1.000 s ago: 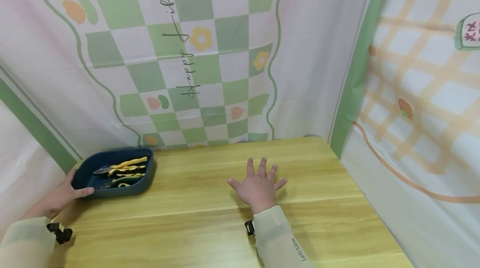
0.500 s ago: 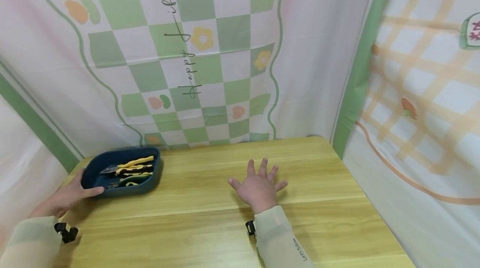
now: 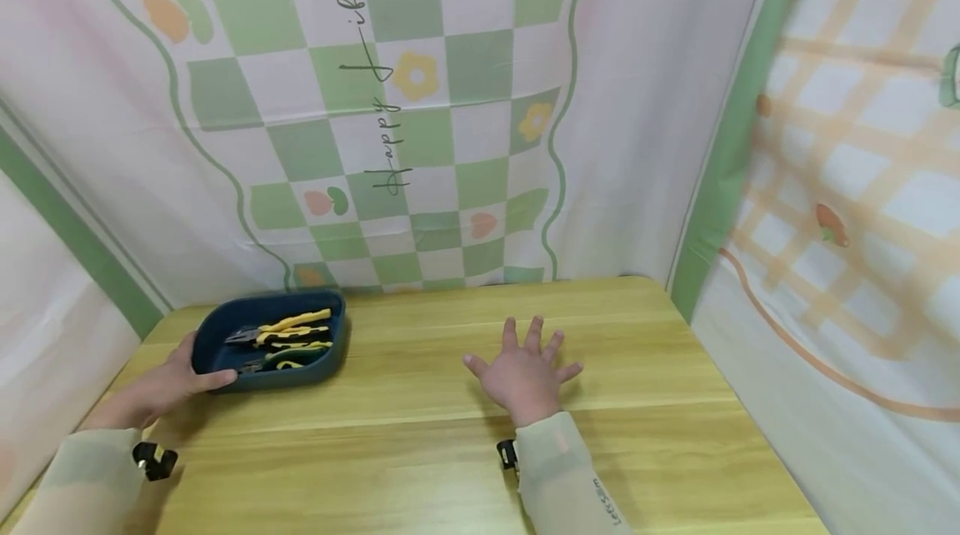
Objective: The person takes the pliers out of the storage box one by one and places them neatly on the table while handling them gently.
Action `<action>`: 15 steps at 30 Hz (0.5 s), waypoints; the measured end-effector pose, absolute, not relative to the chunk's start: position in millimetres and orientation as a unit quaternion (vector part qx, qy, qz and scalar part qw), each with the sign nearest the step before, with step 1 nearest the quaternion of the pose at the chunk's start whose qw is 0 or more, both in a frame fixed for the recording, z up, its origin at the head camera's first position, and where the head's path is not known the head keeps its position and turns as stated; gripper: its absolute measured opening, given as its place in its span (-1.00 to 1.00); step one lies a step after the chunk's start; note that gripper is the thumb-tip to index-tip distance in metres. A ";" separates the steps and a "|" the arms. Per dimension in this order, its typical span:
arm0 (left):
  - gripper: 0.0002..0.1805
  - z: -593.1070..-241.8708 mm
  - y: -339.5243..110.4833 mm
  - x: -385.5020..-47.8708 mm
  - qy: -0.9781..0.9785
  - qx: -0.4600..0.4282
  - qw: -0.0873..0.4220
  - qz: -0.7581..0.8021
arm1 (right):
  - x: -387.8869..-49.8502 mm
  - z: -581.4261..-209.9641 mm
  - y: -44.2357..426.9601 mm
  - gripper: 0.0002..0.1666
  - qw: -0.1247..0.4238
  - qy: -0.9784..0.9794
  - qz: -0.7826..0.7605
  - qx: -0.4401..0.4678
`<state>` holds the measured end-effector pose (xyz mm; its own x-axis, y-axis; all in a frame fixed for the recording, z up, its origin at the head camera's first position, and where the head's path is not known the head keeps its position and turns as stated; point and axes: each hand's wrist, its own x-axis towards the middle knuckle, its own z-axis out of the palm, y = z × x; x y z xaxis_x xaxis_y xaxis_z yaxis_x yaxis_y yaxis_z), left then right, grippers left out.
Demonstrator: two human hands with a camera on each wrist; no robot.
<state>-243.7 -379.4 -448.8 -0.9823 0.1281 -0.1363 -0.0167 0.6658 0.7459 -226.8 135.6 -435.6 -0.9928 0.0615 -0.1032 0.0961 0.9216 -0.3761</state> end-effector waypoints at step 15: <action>0.41 -444.1 -347.8 -238.5 0.915 0.032 0.093 0.391 | -225.0 -434.4 137.1 0.41 0.050 0.977 -0.201 0.042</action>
<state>-238.5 -347.8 -444.1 -0.9808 0.1308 -0.1448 -0.0143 0.6919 0.7219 -225.0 137.1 -434.4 -0.9915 0.0611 -0.1148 0.1015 0.9155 -0.3893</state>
